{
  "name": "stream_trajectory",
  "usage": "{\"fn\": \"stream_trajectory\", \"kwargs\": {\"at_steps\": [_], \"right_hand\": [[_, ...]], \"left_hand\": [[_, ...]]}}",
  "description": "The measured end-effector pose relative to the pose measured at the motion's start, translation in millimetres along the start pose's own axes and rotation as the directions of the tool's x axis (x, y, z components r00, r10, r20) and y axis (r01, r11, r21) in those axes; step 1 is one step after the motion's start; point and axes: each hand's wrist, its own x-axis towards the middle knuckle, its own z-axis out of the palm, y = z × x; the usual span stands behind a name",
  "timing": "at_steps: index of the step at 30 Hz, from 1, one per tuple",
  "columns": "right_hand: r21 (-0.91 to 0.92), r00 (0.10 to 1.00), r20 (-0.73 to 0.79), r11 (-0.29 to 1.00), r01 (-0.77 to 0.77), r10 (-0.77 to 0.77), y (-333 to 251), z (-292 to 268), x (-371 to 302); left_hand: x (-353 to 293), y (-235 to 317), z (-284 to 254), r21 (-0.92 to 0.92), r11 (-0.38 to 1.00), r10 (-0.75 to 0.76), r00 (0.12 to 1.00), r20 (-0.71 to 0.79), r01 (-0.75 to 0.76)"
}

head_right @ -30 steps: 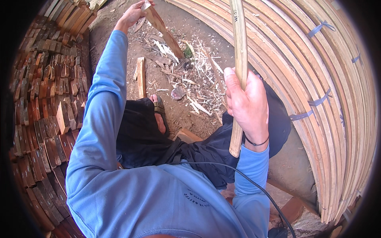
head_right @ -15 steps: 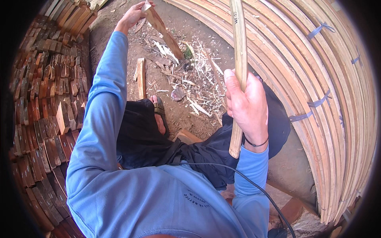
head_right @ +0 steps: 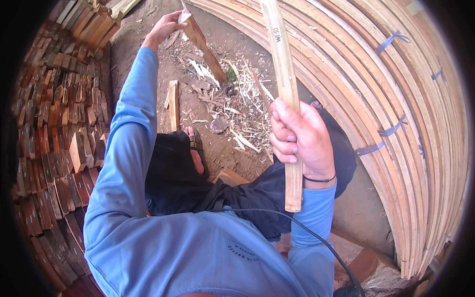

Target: The person uses a drawknife to shave layers from a piece of wood held between their legs, creating wood shavings on the ground.

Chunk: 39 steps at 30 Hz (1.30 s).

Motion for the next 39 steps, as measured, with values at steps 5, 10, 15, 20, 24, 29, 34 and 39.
{"fn": "stream_trajectory", "kwargs": {"at_steps": [5,10,15,20,24,29,34,39], "right_hand": [[0.037,0.998,0.065,0.999,-0.013,0.01,0,-1,-1],[0.061,0.997,0.079,0.998,0.001,-0.005,0,-2,-1],[0.039,0.998,0.058,0.999,0.018,-0.021,0,-3,-2],[0.035,0.997,0.067,0.999,0.023,-0.025,1,-4,-2],[0.01,0.999,0.043,1.0,0.015,-0.015,1,-1,-1],[-0.016,1.0,0.016,1.0,0.016,-0.016,1,-1,-1],[-0.045,1.0,-0.014,0.999,0.005,-0.006,0,-1,0],[-0.049,0.999,-0.028,0.999,0.02,-0.021,1,-7,-2]], "left_hand": [[-5,12,5,0.053,0.999,-0.011,1.0,-0.017,0.012],[-1,7,12,0.364,0.926,-0.025,0.979,-0.203,0.098],[-5,9,33,0.468,0.869,0.038,0.921,-0.387,0.161],[-16,28,40,0.372,0.899,-0.067,0.912,-0.405,0.231],[-9,-8,35,0.133,0.986,-0.056,0.941,-0.333,0.105],[-4,-30,31,-0.037,0.999,0.022,0.964,-0.264,-0.033],[-16,-8,48,-0.073,0.989,0.109,0.964,-0.244,-0.13],[-30,31,59,0.244,0.966,0.009,0.926,-0.378,0.09]]}}
